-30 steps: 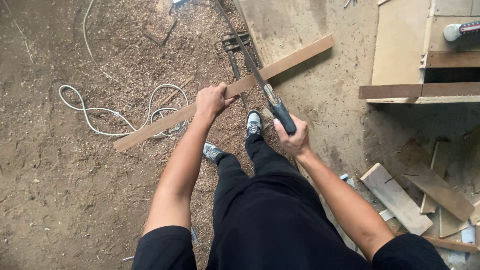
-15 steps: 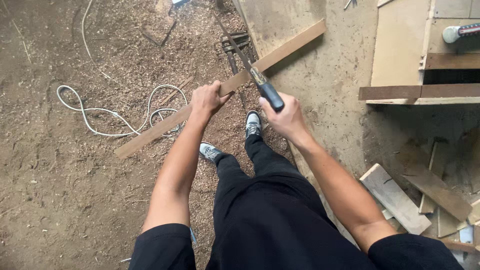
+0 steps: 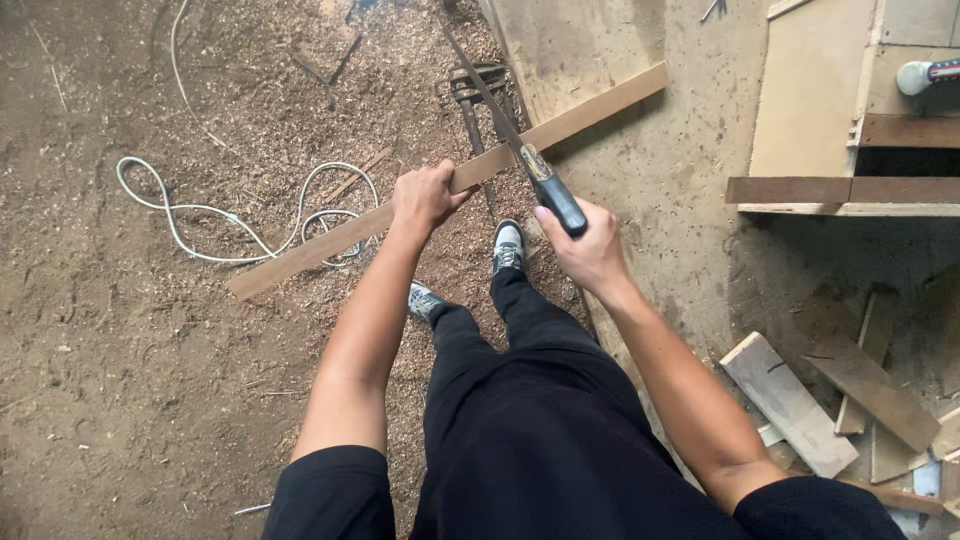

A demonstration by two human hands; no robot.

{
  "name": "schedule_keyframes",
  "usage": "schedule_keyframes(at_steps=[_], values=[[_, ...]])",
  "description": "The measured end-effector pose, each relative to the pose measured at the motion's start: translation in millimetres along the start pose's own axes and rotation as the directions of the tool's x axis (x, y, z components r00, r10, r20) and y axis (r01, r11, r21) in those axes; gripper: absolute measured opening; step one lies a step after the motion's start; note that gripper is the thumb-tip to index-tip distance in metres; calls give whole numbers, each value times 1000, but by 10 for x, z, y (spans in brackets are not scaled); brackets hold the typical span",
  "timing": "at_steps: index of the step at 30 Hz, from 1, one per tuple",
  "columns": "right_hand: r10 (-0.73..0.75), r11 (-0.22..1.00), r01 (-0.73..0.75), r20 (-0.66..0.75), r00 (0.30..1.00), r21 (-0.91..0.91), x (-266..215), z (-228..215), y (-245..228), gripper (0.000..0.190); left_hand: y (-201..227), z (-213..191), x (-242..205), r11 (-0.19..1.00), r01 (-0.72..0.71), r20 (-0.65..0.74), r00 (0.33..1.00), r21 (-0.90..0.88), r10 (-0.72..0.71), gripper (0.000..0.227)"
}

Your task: The person hammers nails into a wooden box frame, then places and aligns wooden planks on top. They mark a plank with a marker and cut it with a hand saw.

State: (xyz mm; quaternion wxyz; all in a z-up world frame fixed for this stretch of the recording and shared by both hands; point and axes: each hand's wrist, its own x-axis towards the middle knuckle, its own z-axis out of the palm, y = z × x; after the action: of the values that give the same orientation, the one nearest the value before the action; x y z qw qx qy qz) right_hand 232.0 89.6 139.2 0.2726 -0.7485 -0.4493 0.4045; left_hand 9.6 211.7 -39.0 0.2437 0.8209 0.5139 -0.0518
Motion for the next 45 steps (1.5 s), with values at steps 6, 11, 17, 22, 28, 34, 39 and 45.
schedule_keyframes(at_steps=[6,11,17,22,28,34,39,45], values=[[-10,1000,10,-28,1000,13,-77,-33,16,30,50,-8,-66,1000,-15,7,1000,14,15,51],[-11,1000,11,-28,1000,7,-75,-57,140,32,50,-7,-86,999,-36,-5,999,-19,36,53],[-89,993,88,12,996,77,-91,-88,333,33,102,-22,-152,999,-7,46,999,-41,9,63],[-274,937,293,-121,954,190,-170,-146,364,27,187,-82,-279,979,80,69,995,-190,-68,64],[-335,920,383,-340,879,83,-272,-319,377,28,480,-330,-254,861,134,37,990,-490,-133,58],[-788,609,606,-300,538,-512,-302,-515,397,20,852,-710,-29,332,100,33,979,-938,-202,29],[-386,817,538,-497,777,207,-542,-508,396,35,1043,-793,260,138,-23,-47,984,-990,-174,26],[-460,781,616,-575,677,99,-388,-361,622,33,1124,-411,641,-176,-67,6,922,-982,-387,28]])
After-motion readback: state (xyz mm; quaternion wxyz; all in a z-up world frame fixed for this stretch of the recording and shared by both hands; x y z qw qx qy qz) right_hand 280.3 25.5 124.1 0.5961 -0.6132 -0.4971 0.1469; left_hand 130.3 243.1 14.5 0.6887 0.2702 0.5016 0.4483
